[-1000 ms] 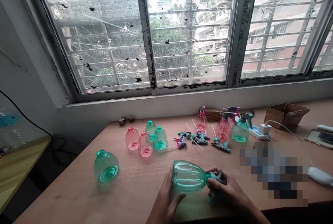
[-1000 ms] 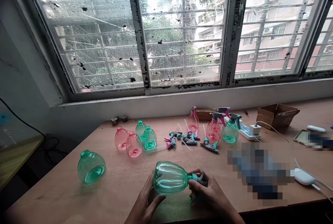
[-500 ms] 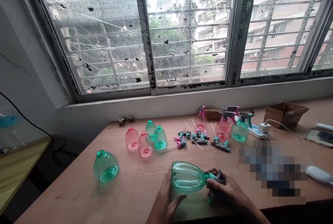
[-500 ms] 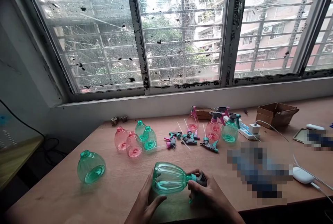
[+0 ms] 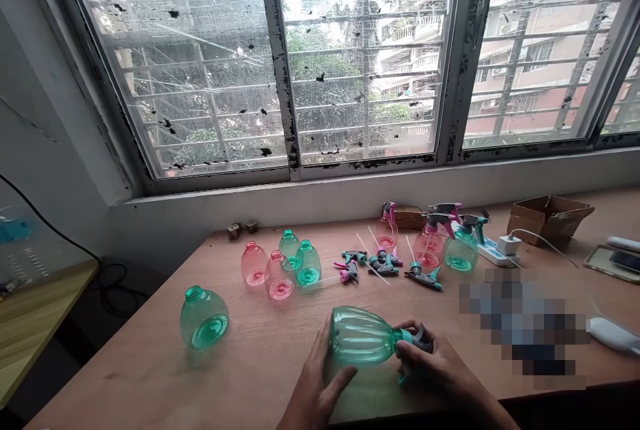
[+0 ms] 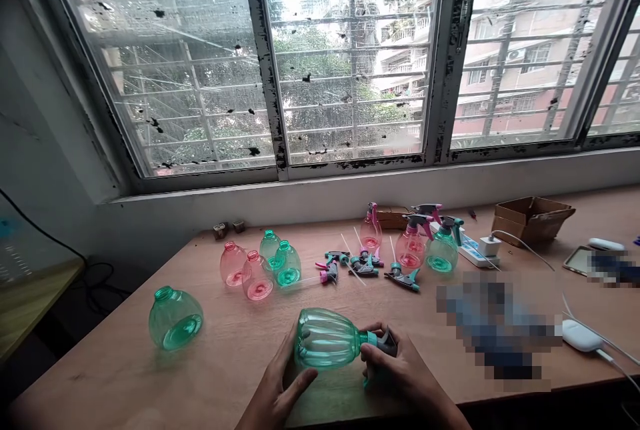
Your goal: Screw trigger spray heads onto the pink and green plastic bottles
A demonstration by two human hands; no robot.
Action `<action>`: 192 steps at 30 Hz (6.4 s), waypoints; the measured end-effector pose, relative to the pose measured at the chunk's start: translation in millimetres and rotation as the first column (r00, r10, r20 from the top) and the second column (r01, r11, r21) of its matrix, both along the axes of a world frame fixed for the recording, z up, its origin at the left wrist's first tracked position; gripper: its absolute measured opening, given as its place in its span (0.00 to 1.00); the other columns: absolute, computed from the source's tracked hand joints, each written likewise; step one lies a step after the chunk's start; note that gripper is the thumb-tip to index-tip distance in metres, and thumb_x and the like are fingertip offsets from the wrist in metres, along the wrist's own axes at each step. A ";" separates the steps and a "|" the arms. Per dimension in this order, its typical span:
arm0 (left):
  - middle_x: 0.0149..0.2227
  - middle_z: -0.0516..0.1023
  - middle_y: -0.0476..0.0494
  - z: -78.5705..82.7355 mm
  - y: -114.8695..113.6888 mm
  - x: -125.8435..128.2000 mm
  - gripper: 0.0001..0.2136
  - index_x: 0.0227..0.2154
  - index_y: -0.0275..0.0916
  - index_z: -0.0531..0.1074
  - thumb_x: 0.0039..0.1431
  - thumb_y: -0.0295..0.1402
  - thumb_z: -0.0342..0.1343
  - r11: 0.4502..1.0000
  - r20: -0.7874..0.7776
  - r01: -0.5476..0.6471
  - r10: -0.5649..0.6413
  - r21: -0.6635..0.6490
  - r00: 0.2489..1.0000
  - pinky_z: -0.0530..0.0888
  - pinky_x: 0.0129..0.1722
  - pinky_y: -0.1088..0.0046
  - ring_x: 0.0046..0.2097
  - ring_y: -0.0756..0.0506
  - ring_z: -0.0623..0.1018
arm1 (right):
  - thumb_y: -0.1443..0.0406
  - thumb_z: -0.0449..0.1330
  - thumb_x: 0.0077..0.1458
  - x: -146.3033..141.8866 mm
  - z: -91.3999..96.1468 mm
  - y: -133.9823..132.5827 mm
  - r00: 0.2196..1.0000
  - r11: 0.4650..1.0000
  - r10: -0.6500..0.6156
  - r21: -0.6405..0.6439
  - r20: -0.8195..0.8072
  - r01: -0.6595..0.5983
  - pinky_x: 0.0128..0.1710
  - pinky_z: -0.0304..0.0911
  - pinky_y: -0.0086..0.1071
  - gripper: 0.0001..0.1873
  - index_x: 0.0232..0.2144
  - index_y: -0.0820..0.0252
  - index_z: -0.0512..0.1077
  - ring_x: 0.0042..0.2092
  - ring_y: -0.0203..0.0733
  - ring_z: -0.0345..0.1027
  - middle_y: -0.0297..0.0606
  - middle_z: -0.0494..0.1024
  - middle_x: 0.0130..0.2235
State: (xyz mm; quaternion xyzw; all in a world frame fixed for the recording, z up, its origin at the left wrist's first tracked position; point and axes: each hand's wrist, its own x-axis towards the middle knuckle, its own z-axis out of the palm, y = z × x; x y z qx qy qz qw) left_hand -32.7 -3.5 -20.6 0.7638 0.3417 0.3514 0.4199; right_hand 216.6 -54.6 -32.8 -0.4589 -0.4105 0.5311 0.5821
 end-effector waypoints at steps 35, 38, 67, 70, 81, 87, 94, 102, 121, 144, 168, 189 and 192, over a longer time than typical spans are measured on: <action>0.71 0.51 0.37 -13.0 2.3 -1.6 0.31 0.69 0.41 0.47 0.67 0.39 0.52 0.997 -0.088 0.045 -0.039 0.070 0.995 0.50 0.70 0.53 0.71 0.37 0.51 | 0.52 0.72 0.45 0.4 -4.6 1.8 0.998 0.998 0.008 0.059 -0.056 -0.004 0.27 0.70 0.35 0.24 0.38 0.60 0.73 0.23 0.39 0.71 0.29 0.74 0.24; 0.71 0.51 0.35 -11.1 3.3 -2.8 0.33 0.68 0.40 0.48 0.65 0.44 0.53 0.998 -0.107 0.045 -0.039 0.050 0.994 0.51 0.69 0.53 0.71 0.35 0.52 | 0.52 0.72 0.46 0.9 -5.4 1.8 0.998 0.998 0.019 0.060 -0.057 -0.016 0.28 0.71 0.35 0.23 0.39 0.60 0.73 0.24 0.39 0.71 0.30 0.74 0.24; 0.68 0.58 0.36 -5.4 2.3 1.5 0.32 0.67 0.40 0.53 0.64 0.42 0.55 0.998 -0.099 0.031 -0.025 0.055 0.995 0.55 0.68 0.54 0.69 0.35 0.57 | 0.51 0.72 0.45 1.2 -6.3 3.4 0.998 0.999 0.032 0.038 -0.047 -0.030 0.28 0.70 0.37 0.25 0.39 0.60 0.73 0.24 0.40 0.71 0.30 0.74 0.24; 0.66 0.62 0.36 2.4 -0.7 2.7 0.30 0.65 0.40 0.57 0.65 0.44 0.54 1.000 -0.049 0.009 -0.008 0.020 0.999 0.58 0.66 0.55 0.67 0.34 0.61 | 0.50 0.72 0.45 2.2 -7.8 3.7 0.999 0.998 0.046 0.034 -0.015 -0.046 0.28 0.69 0.36 0.25 0.38 0.60 0.72 0.24 0.40 0.71 0.29 0.73 0.24; 0.65 0.64 0.37 10.9 -3.7 4.8 0.28 0.65 0.41 0.59 0.65 0.46 0.53 1.000 -0.038 -0.007 0.007 0.002 0.999 0.59 0.66 0.57 0.66 0.35 0.63 | 0.51 0.71 0.47 5.2 -5.2 2.3 0.997 0.997 0.074 0.033 0.010 -0.074 0.30 0.70 0.35 0.24 0.40 0.60 0.73 0.26 0.41 0.72 0.31 0.76 0.26; 0.67 0.61 0.36 8.1 -2.3 2.7 0.30 0.67 0.40 0.55 0.66 0.46 0.52 1.000 -0.069 0.006 -0.005 0.006 0.998 0.58 0.67 0.56 0.67 0.36 0.60 | 0.49 0.71 0.44 4.6 -4.4 2.4 0.999 0.998 0.048 0.031 0.017 -0.049 0.29 0.69 0.36 0.27 0.39 0.60 0.73 0.26 0.42 0.72 0.30 0.75 0.25; 0.67 0.60 0.36 -1.0 1.7 1.8 0.31 0.66 0.41 0.56 0.65 0.46 0.53 1.000 -0.072 -0.012 0.013 0.014 0.997 0.55 0.68 0.53 0.68 0.34 0.58 | 0.50 0.71 0.45 3.4 -6.9 4.1 0.999 0.998 0.049 0.050 0.010 -0.049 0.28 0.70 0.36 0.25 0.39 0.60 0.73 0.25 0.40 0.71 0.30 0.74 0.25; 0.67 0.62 0.36 -1.7 1.6 1.3 0.30 0.65 0.41 0.58 0.64 0.47 0.53 1.000 -0.069 -0.004 0.006 0.022 0.998 0.56 0.68 0.54 0.68 0.34 0.59 | 0.48 0.71 0.45 1.9 -7.8 5.0 0.999 0.999 0.010 0.053 0.042 -0.013 0.27 0.68 0.35 0.26 0.39 0.60 0.74 0.24 0.41 0.70 0.31 0.74 0.24; 0.70 0.53 0.41 -24.6 6.2 -0.5 0.31 0.69 0.44 0.47 0.68 0.46 0.46 0.992 -0.034 -0.002 0.006 0.128 0.999 0.52 0.69 0.53 0.71 0.36 0.52 | 0.48 0.73 0.41 0.5 -4.5 3.2 0.999 0.999 -0.040 0.031 -0.028 0.041 0.27 0.70 0.36 0.27 0.36 0.60 0.74 0.24 0.42 0.72 0.32 0.76 0.25; 0.68 0.60 0.38 -6.0 3.2 1.5 0.32 0.68 0.45 0.53 0.64 0.39 0.57 0.997 -0.062 -0.013 0.017 0.072 0.998 0.58 0.67 0.53 0.68 0.34 0.59 | 0.53 0.72 0.48 6.0 -5.5 2.0 0.998 0.997 0.060 0.052 0.001 -0.059 0.29 0.71 0.34 0.22 0.39 0.61 0.73 0.26 0.40 0.73 0.32 0.76 0.26; 0.68 0.59 0.38 -8.4 1.5 0.2 0.36 0.68 0.44 0.51 0.61 0.40 0.61 0.999 -0.045 0.000 0.002 0.054 0.999 0.57 0.68 0.54 0.69 0.35 0.58 | 0.53 0.72 0.46 3.8 -3.1 -0.5 0.998 0.998 0.059 0.028 -0.024 -0.058 0.28 0.70 0.35 0.22 0.37 0.61 0.74 0.25 0.40 0.73 0.32 0.77 0.25; 0.67 0.61 0.36 -1.5 1.7 2.0 0.32 0.67 0.43 0.55 0.63 0.43 0.58 0.999 -0.072 -0.015 0.018 0.040 0.997 0.58 0.67 0.55 0.68 0.35 0.60 | 0.53 0.71 0.48 8.2 -8.0 1.0 0.996 0.996 0.088 0.029 -0.003 -0.088 0.30 0.70 0.35 0.23 0.39 0.60 0.71 0.27 0.42 0.74 0.32 0.77 0.25; 0.68 0.59 0.37 -8.8 3.2 2.2 0.34 0.67 0.45 0.53 0.61 0.39 0.60 0.997 -0.073 -0.031 0.036 0.071 0.997 0.56 0.68 0.54 0.69 0.35 0.58 | 0.52 0.72 0.46 7.2 -7.0 1.4 0.998 0.997 0.059 0.044 -0.031 -0.058 0.29 0.71 0.36 0.24 0.39 0.60 0.72 0.26 0.41 0.73 0.32 0.77 0.26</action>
